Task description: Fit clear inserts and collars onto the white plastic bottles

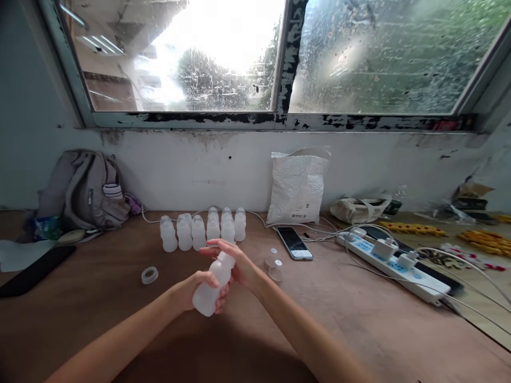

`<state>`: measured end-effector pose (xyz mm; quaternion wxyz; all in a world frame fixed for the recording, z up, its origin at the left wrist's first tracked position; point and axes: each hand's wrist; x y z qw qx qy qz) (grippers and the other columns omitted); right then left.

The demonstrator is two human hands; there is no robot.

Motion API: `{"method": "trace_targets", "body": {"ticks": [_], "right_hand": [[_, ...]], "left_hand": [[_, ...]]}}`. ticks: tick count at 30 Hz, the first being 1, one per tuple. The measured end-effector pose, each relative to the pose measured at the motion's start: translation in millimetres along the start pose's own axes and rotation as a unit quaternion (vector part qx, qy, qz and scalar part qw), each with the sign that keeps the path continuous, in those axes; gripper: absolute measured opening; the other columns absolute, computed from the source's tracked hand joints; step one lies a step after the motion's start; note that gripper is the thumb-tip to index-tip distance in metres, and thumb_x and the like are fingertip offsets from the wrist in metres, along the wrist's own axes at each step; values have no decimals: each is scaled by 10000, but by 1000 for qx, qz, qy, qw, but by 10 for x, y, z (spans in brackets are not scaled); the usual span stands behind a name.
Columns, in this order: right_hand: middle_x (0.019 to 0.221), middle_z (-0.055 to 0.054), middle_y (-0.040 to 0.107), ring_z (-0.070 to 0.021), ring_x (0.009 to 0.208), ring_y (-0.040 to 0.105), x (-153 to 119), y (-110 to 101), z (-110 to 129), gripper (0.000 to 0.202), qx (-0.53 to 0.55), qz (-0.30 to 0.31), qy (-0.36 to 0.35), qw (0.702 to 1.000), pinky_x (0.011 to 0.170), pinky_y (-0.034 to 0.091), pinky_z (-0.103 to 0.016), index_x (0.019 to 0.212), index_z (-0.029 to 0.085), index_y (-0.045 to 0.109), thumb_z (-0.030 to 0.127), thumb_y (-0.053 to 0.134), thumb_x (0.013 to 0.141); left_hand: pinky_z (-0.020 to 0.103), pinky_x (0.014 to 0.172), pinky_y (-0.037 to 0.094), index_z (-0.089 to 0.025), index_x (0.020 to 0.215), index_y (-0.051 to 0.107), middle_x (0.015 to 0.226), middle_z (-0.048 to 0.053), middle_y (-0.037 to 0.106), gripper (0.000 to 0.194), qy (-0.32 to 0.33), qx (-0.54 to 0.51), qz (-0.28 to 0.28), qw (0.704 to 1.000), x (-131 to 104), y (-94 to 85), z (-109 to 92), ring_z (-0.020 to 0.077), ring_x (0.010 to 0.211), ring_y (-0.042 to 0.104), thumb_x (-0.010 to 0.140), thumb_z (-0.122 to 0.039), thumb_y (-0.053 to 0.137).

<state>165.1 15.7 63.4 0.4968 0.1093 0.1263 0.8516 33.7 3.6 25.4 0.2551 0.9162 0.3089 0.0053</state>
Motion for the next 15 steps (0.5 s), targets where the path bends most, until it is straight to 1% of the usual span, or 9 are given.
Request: {"method": "trace_targets", "body": {"ticks": [2, 4, 6, 8, 9, 11, 12, 14, 15], "right_hand": [[970, -89, 646, -222, 974, 556, -71, 62, 100, 341, 15, 62, -29, 998, 885, 364, -366, 914, 182, 597, 435, 574, 686], [930, -90, 655, -227, 981, 556, -159, 156, 196, 277, 7, 85, -69, 994, 920, 335, -374, 829, 166, 616, 395, 596, 675], [884, -81, 661, -228, 946, 573, -252, 261, 289, 244, 6, 105, -98, 990, 919, 337, -376, 764, 158, 622, 375, 620, 653], [776, -48, 661, -226, 881, 598, -337, 353, 376, 232, 18, 128, -115, 985, 883, 370, -374, 731, 164, 618, 367, 645, 622], [698, -25, 648, -221, 841, 609, -369, 385, 412, 212, 19, 128, -120, 984, 848, 395, -365, 712, 169, 611, 355, 650, 619], [592, 2, 612, -192, 737, 620, -403, 413, 450, 158, -15, 92, -121, 988, 746, 437, -319, 682, 167, 599, 316, 637, 648], [576, 3, 607, -170, 675, 614, -400, 407, 446, 141, -45, 60, -113, 991, 682, 445, -289, 682, 161, 598, 298, 627, 663], [603, -9, 622, -129, 579, 581, -357, 361, 385, 140, -102, -4, -89, 991, 570, 426, -236, 712, 151, 606, 285, 619, 672], [613, -12, 626, -115, 550, 560, -323, 327, 333, 149, -122, -34, -79, 989, 533, 410, -220, 721, 148, 608, 285, 623, 664]], "left_hand": [[238, 511, 371, -129, 757, 539, 617, -19, 486, 189, 32, -104, 72, 991, -43, 120, 14, 92, 504, 475, 621, -205, 433], [218, 478, 353, -133, 816, 536, 592, -34, 455, 244, 69, -174, 133, 973, -80, 265, 40, 77, 466, 446, 606, -208, 436], [215, 448, 349, -141, 875, 524, 568, -46, 433, 310, 86, -216, 191, 954, -111, 415, 56, 75, 432, 427, 585, -233, 461], [221, 432, 354, -149, 893, 513, 556, -49, 428, 340, 98, -221, 222, 945, -141, 544, 46, 80, 417, 426, 571, -254, 483], [227, 432, 362, -151, 886, 511, 556, -48, 430, 337, 105, -210, 221, 947, -154, 591, 33, 83, 417, 431, 568, -261, 489], [242, 440, 380, -150, 851, 513, 572, -37, 456, 304, 127, -153, 175, 964, -168, 634, -1, 100, 437, 464, 563, -245, 501], [248, 448, 387, -148, 827, 515, 589, -28, 476, 275, 141, -106, 129, 976, -165, 630, -17, 112, 455, 487, 562, -221, 507], [254, 457, 391, -140, 744, 519, 606, -11, 508, 184, 160, 13, -2, 987, -137, 579, -35, 132, 481, 517, 562, -167, 513], [248, 456, 384, -136, 691, 516, 593, -10, 511, 139, 167, 75, -79, 980, -112, 542, -34, 132, 479, 516, 552, -138, 520]]}}
Point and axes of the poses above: each hand's wrist, its own x-axis towards the middle knuckle, its own y-axis out of the palm, z = x × y
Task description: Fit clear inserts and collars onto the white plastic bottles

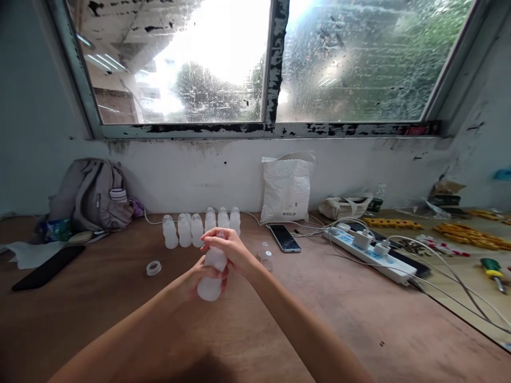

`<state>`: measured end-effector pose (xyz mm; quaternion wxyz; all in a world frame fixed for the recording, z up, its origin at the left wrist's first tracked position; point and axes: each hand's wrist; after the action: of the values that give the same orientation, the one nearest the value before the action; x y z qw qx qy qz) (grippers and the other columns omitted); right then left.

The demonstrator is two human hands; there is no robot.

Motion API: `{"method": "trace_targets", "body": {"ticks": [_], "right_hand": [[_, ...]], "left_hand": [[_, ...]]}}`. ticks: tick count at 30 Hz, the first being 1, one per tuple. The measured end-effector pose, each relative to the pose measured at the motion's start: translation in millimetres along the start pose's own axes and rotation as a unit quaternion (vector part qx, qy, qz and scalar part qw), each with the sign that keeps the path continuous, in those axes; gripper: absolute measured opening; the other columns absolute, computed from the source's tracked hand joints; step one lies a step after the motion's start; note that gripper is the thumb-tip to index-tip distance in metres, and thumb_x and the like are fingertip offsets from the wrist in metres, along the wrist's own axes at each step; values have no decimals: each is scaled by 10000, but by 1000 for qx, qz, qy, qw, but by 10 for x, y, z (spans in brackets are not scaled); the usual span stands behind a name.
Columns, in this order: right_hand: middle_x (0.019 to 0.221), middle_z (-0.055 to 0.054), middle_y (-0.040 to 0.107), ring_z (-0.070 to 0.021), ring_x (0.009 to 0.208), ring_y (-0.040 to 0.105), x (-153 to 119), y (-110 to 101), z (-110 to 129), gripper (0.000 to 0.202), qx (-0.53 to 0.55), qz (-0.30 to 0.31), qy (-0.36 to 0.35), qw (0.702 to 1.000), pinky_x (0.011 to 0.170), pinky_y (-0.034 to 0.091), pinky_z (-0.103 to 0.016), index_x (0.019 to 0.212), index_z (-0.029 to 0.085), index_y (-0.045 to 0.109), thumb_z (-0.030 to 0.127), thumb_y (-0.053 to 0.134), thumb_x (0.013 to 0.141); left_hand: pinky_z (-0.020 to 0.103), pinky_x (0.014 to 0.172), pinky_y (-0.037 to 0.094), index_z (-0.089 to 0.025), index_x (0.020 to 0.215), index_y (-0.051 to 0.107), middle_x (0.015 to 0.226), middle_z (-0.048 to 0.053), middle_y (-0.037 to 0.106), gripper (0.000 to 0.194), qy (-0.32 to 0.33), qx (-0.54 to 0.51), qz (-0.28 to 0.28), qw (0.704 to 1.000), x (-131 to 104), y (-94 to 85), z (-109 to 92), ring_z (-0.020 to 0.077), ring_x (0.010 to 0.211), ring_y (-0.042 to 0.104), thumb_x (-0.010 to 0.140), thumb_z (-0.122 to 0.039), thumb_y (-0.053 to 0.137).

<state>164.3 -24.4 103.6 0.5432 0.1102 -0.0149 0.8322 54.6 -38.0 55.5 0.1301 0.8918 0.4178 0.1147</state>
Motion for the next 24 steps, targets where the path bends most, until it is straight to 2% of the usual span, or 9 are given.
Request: {"method": "trace_targets", "body": {"ticks": [2, 4, 6, 8, 10, 13, 16, 20, 24], "right_hand": [[597, -6, 612, -111, 553, 544, 53, -36, -139, 149, -28, -50, 5, 998, 516, 395, -206, 696, 143, 606, 280, 632, 642], [591, 0, 597, -112, 570, 540, 76, -65, -243, 152, -47, -87, -3, 995, 520, 394, -200, 659, 141, 598, 274, 653, 612], [629, -3, 605, -112, 565, 541, 54, -83, -276, 184, -46, -75, 4, 996, 494, 388, -196, 699, 146, 601, 291, 663, 604], [722, -23, 633, -112, 553, 545, -4, -92, -255, 245, -19, -6, 26, 999, 452, 372, -192, 799, 159, 604, 328, 646, 625], [770, -39, 648, -127, 585, 564, -64, -98, -233, 273, 23, 59, 41, 997, 455, 379, -196, 855, 168, 597, 341, 624, 646], [651, -21, 638, -152, 632, 592, -99, -114, -283, 234, 65, 44, 40, 996, 530, 417, -223, 811, 164, 597, 315, 631, 636], [576, -4, 617, -147, 584, 587, -68, -145, -410, 197, 50, -23, 35, 998, 543, 417, -232, 750, 156, 608, 288, 641, 608], [599, -11, 634, -144, 596, 584, -9, -161, -539, 162, 32, -88, 14, 995, 562, 413, -228, 697, 146, 624, 246, 647, 572], [631, -31, 652, -163, 620, 592, 46, -140, -635, 213, 41, -135, 10, 990, 556, 415, -234, 724, 143, 632, 248, 655, 540]], "left_hand": [[224, 451, 359, -135, 608, 501, 547, -25, 493, 124, 16, 114, -116, 987, 51, -62, 46, 111, 467, 488, 503, -83, 542], [204, 445, 335, -137, 589, 496, 525, -39, 478, 168, 19, 139, -161, 977, 66, -103, 88, 92, 466, 459, 458, -49, 554], [213, 451, 355, -140, 654, 520, 563, -29, 503, 180, -21, 80, -112, 990, 28, -115, 106, 99, 477, 471, 483, -92, 549], [246, 462, 390, -141, 708, 537, 588, -7, 517, 169, -71, 5, -24, 997, -48, -103, 99, 112, 474, 483, 550, -186, 495], [261, 479, 405, -139, 699, 541, 579, 2, 509, 185, -83, -38, 39, 995, -119, -79, 93, 113, 471, 481, 582, -231, 431], [237, 496, 402, -133, 660, 534, 577, 9, 516, 141, -68, -35, 47, 996, -137, -48, 134, 109, 497, 497, 606, -204, 424], [222, 461, 395, -141, 701, 529, 603, -1, 531, 120, -41, 100, -61, 992, -32, -58, 248, 111, 497, 505, 593, -156, 480], [218, 446, 374, -137, 587, 498, 537, -9, 501, 73, 17, 302, -191, 934, 155, -122, 404, 120, 489, 492, 522, -107, 514], [247, 544, 390, -141, 821, 552, 680, 12, 564, 322, 50, 386, -271, 880, 235, -166, 467, 177, 631, 540, 502, -136, 591]]}}
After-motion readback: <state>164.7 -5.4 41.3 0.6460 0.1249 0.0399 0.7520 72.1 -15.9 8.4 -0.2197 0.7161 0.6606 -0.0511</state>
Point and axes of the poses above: each hand's wrist, its own x-axis towards the middle knuckle, its own y-axis out of the palm, z = x × y
